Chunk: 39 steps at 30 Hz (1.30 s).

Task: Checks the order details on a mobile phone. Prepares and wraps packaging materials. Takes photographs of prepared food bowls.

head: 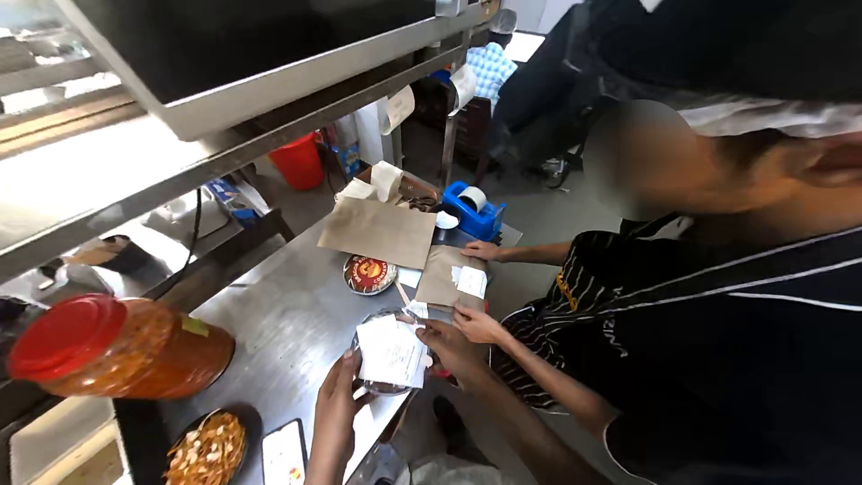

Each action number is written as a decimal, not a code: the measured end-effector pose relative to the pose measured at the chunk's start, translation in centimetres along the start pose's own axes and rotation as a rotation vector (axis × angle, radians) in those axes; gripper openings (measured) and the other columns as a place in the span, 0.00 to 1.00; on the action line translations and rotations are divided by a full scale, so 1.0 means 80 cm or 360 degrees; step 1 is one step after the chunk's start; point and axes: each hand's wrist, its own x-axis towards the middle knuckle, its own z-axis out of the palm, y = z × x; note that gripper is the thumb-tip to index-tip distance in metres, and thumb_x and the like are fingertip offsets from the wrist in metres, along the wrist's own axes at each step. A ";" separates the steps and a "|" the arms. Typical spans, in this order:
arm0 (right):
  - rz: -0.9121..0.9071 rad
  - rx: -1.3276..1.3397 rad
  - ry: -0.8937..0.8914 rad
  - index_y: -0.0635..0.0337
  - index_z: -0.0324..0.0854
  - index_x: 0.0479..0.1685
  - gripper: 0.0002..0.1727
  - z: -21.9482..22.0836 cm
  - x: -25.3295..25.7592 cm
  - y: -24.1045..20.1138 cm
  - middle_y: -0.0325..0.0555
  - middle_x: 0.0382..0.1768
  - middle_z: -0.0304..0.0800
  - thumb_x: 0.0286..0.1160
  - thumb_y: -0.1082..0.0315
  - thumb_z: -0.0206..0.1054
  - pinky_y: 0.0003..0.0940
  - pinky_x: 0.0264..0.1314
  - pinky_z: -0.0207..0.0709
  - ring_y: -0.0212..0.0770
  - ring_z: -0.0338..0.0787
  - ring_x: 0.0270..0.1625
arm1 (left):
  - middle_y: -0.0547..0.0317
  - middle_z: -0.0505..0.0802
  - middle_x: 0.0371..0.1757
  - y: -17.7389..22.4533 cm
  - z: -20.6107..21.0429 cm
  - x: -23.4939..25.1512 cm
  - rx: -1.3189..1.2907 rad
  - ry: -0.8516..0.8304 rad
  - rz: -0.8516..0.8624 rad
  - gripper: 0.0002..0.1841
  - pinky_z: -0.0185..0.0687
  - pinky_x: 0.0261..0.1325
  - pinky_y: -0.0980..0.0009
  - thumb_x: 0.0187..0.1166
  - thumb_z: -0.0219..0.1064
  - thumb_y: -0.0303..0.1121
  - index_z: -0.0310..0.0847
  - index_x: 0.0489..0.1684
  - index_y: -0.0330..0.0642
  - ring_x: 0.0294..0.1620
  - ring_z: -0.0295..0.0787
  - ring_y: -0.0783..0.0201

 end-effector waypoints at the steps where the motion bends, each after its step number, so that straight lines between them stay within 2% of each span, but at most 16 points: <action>1: -0.0038 -0.0004 0.0021 0.56 0.77 0.77 0.28 -0.006 0.001 -0.007 0.55 0.56 0.89 0.85 0.50 0.64 0.46 0.43 0.89 0.47 0.92 0.46 | 0.42 0.88 0.65 0.008 0.007 0.003 0.0005 -0.0024 0.0034 0.27 0.92 0.49 0.49 0.92 0.53 0.51 0.76 0.75 0.37 0.56 0.91 0.48; 4: -0.0075 0.0008 0.0087 0.52 0.77 0.79 0.27 -0.017 0.002 -0.025 0.55 0.53 0.91 0.86 0.50 0.64 0.45 0.43 0.89 0.47 0.93 0.43 | 0.42 0.88 0.64 0.027 0.025 0.009 -0.0026 -0.0075 0.0080 0.26 0.92 0.49 0.50 0.93 0.52 0.48 0.76 0.76 0.37 0.54 0.91 0.48; 8: -0.0067 0.0038 0.0111 0.50 0.76 0.80 0.27 -0.023 0.004 -0.028 0.54 0.54 0.91 0.86 0.49 0.64 0.47 0.46 0.90 0.49 0.93 0.47 | 0.42 0.89 0.63 0.031 0.038 0.014 -0.0070 -0.0078 0.0069 0.25 0.92 0.48 0.50 0.93 0.53 0.48 0.78 0.74 0.38 0.51 0.93 0.48; 13: 0.0001 0.0080 0.0259 0.53 0.79 0.76 0.26 -0.057 0.019 -0.021 0.54 0.53 0.90 0.87 0.50 0.63 0.44 0.44 0.88 0.46 0.92 0.45 | 0.42 0.89 0.63 0.035 0.078 0.032 -0.0023 -0.0197 0.0003 0.25 0.93 0.48 0.50 0.93 0.54 0.49 0.78 0.74 0.38 0.53 0.93 0.48; 19: 0.0042 0.0063 0.0501 0.54 0.79 0.74 0.24 -0.140 0.073 -0.027 0.54 0.47 0.90 0.91 0.50 0.57 0.40 0.37 0.84 0.43 0.88 0.37 | 0.40 0.87 0.68 0.015 0.192 0.108 0.0143 -0.0419 0.0052 0.29 0.87 0.59 0.44 0.92 0.52 0.54 0.75 0.77 0.39 0.62 0.89 0.45; 22: 0.0059 -0.0024 0.0601 0.53 0.79 0.74 0.27 -0.189 0.119 -0.022 0.54 0.50 0.89 0.91 0.45 0.52 0.44 0.37 0.85 0.45 0.89 0.38 | 0.40 0.89 0.64 -0.007 0.259 0.165 0.0224 -0.0524 0.0032 0.32 0.87 0.57 0.43 0.91 0.50 0.59 0.77 0.76 0.42 0.58 0.90 0.45; 26: 0.0131 0.0016 0.0714 0.54 0.77 0.74 0.31 -0.255 0.205 0.005 0.56 0.47 0.87 0.91 0.40 0.49 0.46 0.37 0.83 0.47 0.87 0.36 | 0.37 0.87 0.67 -0.028 0.335 0.228 0.0183 -0.0635 -0.0141 0.38 0.85 0.59 0.40 0.87 0.48 0.67 0.74 0.78 0.44 0.60 0.89 0.41; 28: 0.0151 0.0042 0.0736 0.57 0.75 0.75 0.32 -0.281 0.240 0.016 0.56 0.48 0.87 0.91 0.40 0.48 0.46 0.38 0.83 0.46 0.87 0.37 | 0.36 0.88 0.65 -0.031 0.356 0.253 0.0161 -0.0610 -0.0181 0.36 0.86 0.59 0.43 0.87 0.50 0.64 0.75 0.77 0.41 0.58 0.89 0.42; 30: 0.0158 -0.0237 0.0859 0.63 0.76 0.73 0.33 -0.294 0.237 0.000 0.59 0.52 0.87 0.92 0.42 0.49 0.50 0.47 0.86 0.49 0.90 0.44 | 0.37 0.91 0.55 -0.023 0.356 0.258 0.0242 -0.0558 -0.0142 0.33 0.87 0.56 0.48 0.88 0.55 0.61 0.81 0.70 0.36 0.49 0.91 0.47; 31: 0.0053 -0.0526 0.0981 0.65 0.79 0.71 0.31 -0.293 0.223 -0.016 0.63 0.56 0.89 0.91 0.46 0.54 0.58 0.55 0.84 0.56 0.91 0.51 | 0.38 0.92 0.50 -0.016 0.345 0.252 0.0309 -0.0521 -0.0092 0.32 0.88 0.54 0.51 0.87 0.58 0.58 0.84 0.65 0.34 0.46 0.92 0.49; 32: -0.0148 -0.0756 0.1075 0.67 0.79 0.73 0.28 -0.286 0.210 -0.034 0.67 0.60 0.88 0.88 0.52 0.61 0.65 0.63 0.80 0.62 0.89 0.58 | 0.39 0.93 0.52 -0.009 0.328 0.241 0.0340 -0.0512 -0.0061 0.29 0.90 0.56 0.52 0.87 0.61 0.54 0.84 0.64 0.32 0.48 0.94 0.50; 33: -0.0408 -0.0927 0.1124 0.67 0.79 0.72 0.25 -0.273 0.207 -0.052 0.67 0.60 0.88 0.85 0.57 0.65 0.67 0.62 0.79 0.64 0.89 0.58 | 0.42 0.93 0.54 -0.003 0.309 0.227 0.0348 -0.0495 -0.0045 0.27 0.92 0.55 0.53 0.87 0.63 0.51 0.83 0.65 0.33 0.49 0.95 0.51; 34: -0.0657 -0.1033 0.1099 0.67 0.82 0.68 0.22 -0.256 0.216 -0.068 0.65 0.58 0.89 0.84 0.60 0.66 0.64 0.61 0.82 0.62 0.90 0.56 | 0.47 0.95 0.54 0.000 0.289 0.211 0.0355 -0.0451 -0.0021 0.23 0.94 0.50 0.55 0.87 0.64 0.48 0.85 0.64 0.35 0.47 0.96 0.55; 36: -0.0986 -0.1194 0.0880 0.62 0.88 0.60 0.19 -0.209 0.261 -0.102 0.61 0.57 0.90 0.83 0.57 0.66 0.63 0.68 0.79 0.60 0.89 0.61 | 0.54 0.97 0.50 -0.007 0.249 0.182 0.0384 -0.0287 0.0084 0.18 0.95 0.42 0.59 0.87 0.63 0.44 0.88 0.59 0.39 0.42 0.97 0.60; 37: -0.1044 -0.1319 0.0779 0.57 0.89 0.60 0.20 -0.186 0.295 -0.117 0.59 0.58 0.90 0.81 0.53 0.68 0.66 0.69 0.75 0.62 0.86 0.64 | 0.55 0.97 0.48 -0.014 0.229 0.174 0.0432 -0.0148 0.0162 0.16 0.94 0.40 0.60 0.87 0.65 0.43 0.89 0.57 0.39 0.40 0.96 0.61; 39: -0.0980 -0.1591 0.0606 0.48 0.86 0.69 0.28 -0.151 0.370 -0.146 0.58 0.63 0.88 0.74 0.43 0.71 0.72 0.65 0.73 0.68 0.78 0.72 | 0.53 0.96 0.47 -0.023 0.192 0.179 0.0543 0.0253 0.0325 0.16 0.92 0.46 0.57 0.84 0.67 0.42 0.89 0.57 0.39 0.40 0.94 0.59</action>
